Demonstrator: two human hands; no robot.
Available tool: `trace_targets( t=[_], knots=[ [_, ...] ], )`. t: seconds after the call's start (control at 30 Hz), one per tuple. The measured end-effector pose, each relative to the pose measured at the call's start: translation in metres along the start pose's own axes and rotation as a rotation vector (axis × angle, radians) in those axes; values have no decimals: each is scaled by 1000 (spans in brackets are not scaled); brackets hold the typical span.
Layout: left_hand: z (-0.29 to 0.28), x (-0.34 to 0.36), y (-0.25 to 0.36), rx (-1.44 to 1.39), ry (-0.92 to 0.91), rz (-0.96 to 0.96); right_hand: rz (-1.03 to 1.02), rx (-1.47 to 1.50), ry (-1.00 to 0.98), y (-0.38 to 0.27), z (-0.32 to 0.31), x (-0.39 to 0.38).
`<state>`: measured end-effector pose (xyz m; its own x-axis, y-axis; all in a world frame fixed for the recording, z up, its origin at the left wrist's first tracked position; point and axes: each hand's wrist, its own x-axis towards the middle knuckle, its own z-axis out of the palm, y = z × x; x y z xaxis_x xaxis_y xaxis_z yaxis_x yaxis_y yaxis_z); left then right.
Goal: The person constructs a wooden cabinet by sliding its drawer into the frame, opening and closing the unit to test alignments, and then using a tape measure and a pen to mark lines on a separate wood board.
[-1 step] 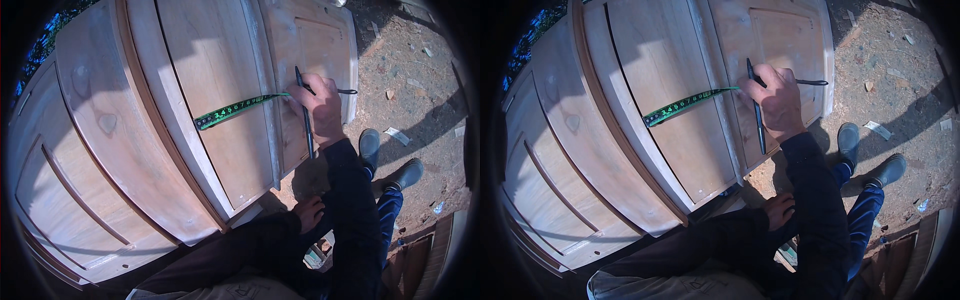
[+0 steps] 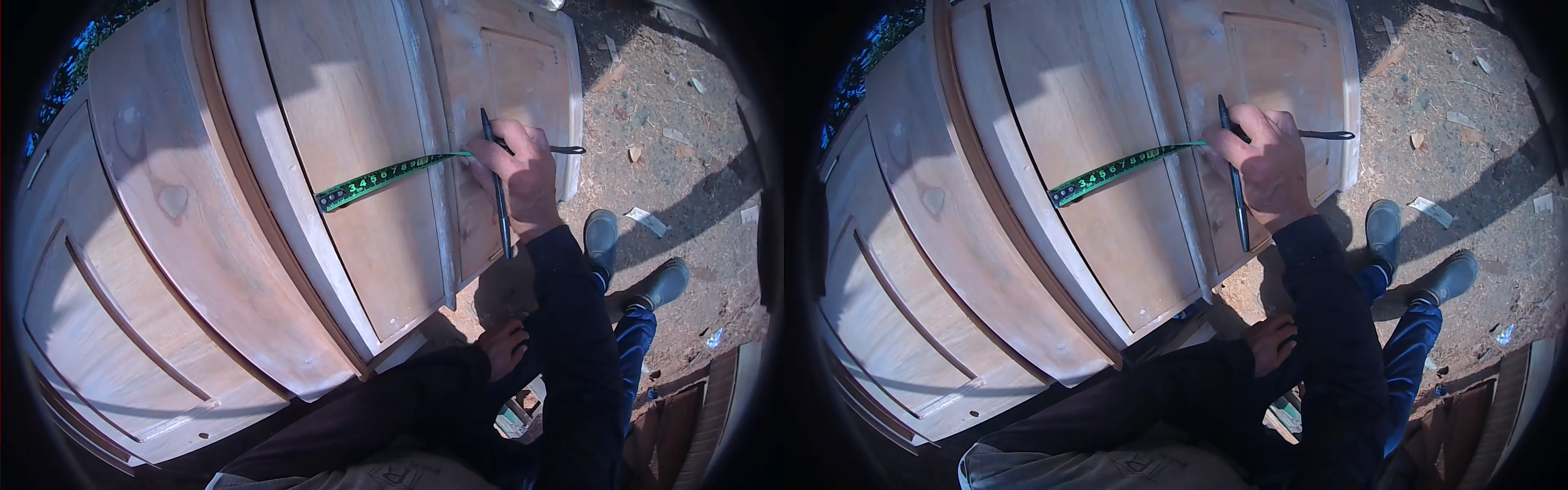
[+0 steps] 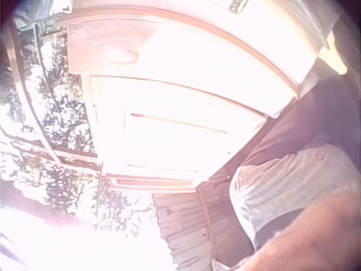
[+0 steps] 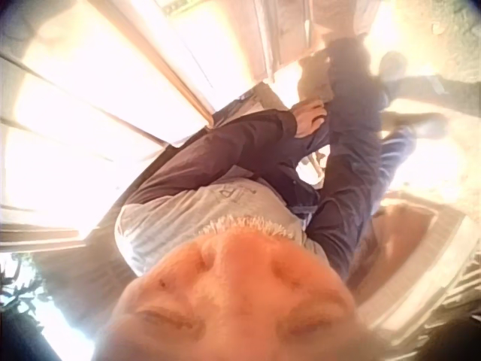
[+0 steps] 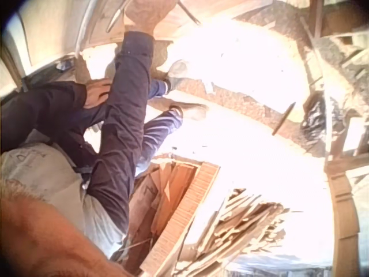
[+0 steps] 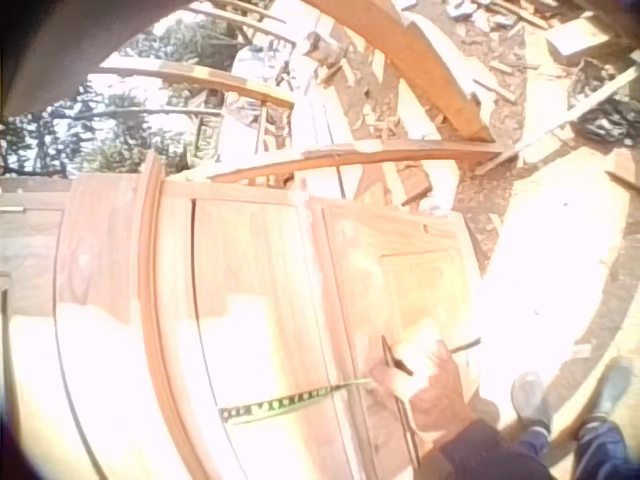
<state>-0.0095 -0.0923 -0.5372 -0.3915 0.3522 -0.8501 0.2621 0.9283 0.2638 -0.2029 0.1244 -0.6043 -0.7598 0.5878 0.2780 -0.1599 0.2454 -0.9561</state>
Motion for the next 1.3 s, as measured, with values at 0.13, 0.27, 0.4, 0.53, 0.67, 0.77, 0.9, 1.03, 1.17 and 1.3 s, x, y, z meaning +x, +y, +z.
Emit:
trace_targets(
  t=[0.13,0.27,0.4,0.53,0.67,0.77,0.9,1.03,1.17,1.3],
  knots=[
    [7,-1,-8,28,19,11,-14,50,38,3,12,-3],
    [13,1,-6,4,16,-3,-54,80,97,7,19,-5],
    [16,4,-4,47,35,54,-36,80,115,12,20,-9],
    [14,6,8,-7,-2,69,-88,43,39,13,0,-14],
    [10,-8,22,39,59,58,808,791,193,-53,-43,-31],
    [16,-29,43,90,77,-13,1062,787,306,-96,-101,-65],
    [42,-86,47,-17,327,49,1348,720,141,-173,-189,-137],
    [47,-170,50,-259,426,-16,919,140,-624,-257,-233,-181],
    [56,-251,57,-727,690,-187,203,190,-1100,-332,-202,-195],
    [51,-299,53,-1358,836,-292,317,199,-1331,-386,-136,-194]
  ],
)
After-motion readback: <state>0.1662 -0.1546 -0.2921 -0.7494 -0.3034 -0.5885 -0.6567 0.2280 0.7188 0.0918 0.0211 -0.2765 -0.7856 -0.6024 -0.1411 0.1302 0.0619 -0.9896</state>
